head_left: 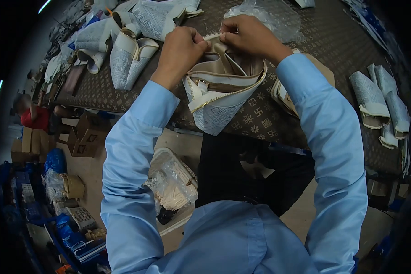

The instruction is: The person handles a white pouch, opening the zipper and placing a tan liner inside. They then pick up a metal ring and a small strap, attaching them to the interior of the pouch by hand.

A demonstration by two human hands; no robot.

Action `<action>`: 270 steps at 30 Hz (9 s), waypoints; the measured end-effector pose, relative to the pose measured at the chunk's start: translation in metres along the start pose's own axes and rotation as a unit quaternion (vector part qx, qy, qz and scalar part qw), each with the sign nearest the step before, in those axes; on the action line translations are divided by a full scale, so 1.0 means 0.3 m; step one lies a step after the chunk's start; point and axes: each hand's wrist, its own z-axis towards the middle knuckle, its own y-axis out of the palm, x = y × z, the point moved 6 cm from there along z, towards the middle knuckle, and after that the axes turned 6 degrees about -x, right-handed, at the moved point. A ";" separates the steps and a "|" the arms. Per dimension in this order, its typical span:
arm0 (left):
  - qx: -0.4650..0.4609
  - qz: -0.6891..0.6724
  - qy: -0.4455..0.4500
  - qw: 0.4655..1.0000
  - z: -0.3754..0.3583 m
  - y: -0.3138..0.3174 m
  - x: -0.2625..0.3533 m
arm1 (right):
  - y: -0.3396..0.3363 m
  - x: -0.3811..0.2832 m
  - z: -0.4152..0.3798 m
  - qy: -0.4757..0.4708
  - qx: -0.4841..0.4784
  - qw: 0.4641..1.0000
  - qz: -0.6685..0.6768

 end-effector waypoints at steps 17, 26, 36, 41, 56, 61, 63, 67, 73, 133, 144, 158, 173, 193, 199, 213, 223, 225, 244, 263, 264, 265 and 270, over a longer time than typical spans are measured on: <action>-0.001 -0.028 -0.049 0.998 -0.011 -0.031 0.002 | -0.011 0.006 -0.005 0.027 0.007 1.000 -0.003; 0.019 -0.038 -0.039 0.998 -0.017 -0.021 0.006 | -0.001 -0.006 -0.002 -0.029 -0.001 1.000 0.003; 0.047 -0.049 -0.014 0.998 -0.022 -0.027 0.011 | 0.001 -0.013 0.010 0.011 -0.019 1.000 0.008; 0.061 -0.047 -0.008 0.997 -0.025 -0.022 0.014 | 0.009 -0.053 0.018 -0.004 -0.021 0.997 -0.077; -0.138 -0.189 0.089 0.968 -0.033 -0.045 0.104 | -0.045 -0.213 -0.020 -0.048 -0.263 0.930 -0.254; -0.033 -0.097 0.290 0.951 -0.245 -0.228 0.366 | -0.179 -0.232 -0.225 -0.002 -0.060 0.998 -0.014; -0.050 -0.006 0.293 0.955 -0.348 -0.142 0.434 | -0.193 -0.250 -0.322 0.230 -0.108 0.933 0.256; -0.240 -0.077 0.131 0.959 -0.421 -0.009 0.415 | -0.172 -0.311 -0.518 0.224 -0.008 0.920 0.321; -0.283 -0.076 0.270 0.917 -0.615 -0.069 0.552 | -0.224 -0.615 -0.804 -0.061 0.082 0.991 -0.083; -0.432 -0.240 0.132 0.859 -0.687 0.368 0.384 | 0.206 -0.292 -0.995 0.275 -0.099 0.684 0.668; -0.549 -0.317 0.073 0.770 -0.684 0.403 0.351 | 0.210 -0.335 -1.074 0.295 -0.056 0.778 0.551; -0.648 -0.260 0.040 0.715 -0.668 0.460 0.361 | 0.180 -0.435 -1.035 0.146 -0.008 0.970 0.192; -0.529 -0.453 0.158 0.700 -0.704 0.487 0.353 | 0.212 -0.307 -1.065 0.143 -0.067 0.900 0.405; -0.613 -0.440 0.143 0.641 -0.708 0.440 0.380 | 0.169 -0.349 -0.978 0.094 -0.191 0.894 0.393; -0.604 -0.344 0.195 0.692 -0.643 0.331 0.415 | 0.115 -0.350 -0.883 0.070 -0.262 0.892 0.362; -0.511 -0.246 0.223 0.793 -0.449 -0.029 0.444 | -0.170 -0.518 -0.561 -0.047 -0.247 0.927 0.278; -0.227 0.070 0.297 0.925 -0.216 0.026 0.313 | -0.096 -0.326 -0.316 -0.087 -0.098 0.983 -0.127; -0.341 0.024 0.184 0.921 -0.202 0.132 0.222 | -0.019 -0.274 -0.324 -0.056 -0.161 0.976 -0.132; -0.261 0.081 0.200 0.941 -0.231 0.052 0.282 | -0.206 -0.194 -0.303 -0.004 0.122 0.991 0.061; -0.312 -0.079 0.105 0.941 -0.182 -0.005 0.279 | -0.008 -0.155 -0.195 0.004 -0.180 0.980 -0.083; -0.145 -0.036 0.173 0.973 -0.131 -0.031 0.263 | -0.029 -0.168 -0.198 -0.010 -0.169 0.985 -0.042; 0.026 0.005 0.234 0.972 -0.120 -0.066 0.263 | -0.035 -0.184 -0.198 -0.009 -0.170 0.985 -0.041; -0.015 0.073 0.224 0.972 -0.084 0.031 0.240 | -0.060 -0.171 -0.216 0.057 -0.131 0.990 -0.007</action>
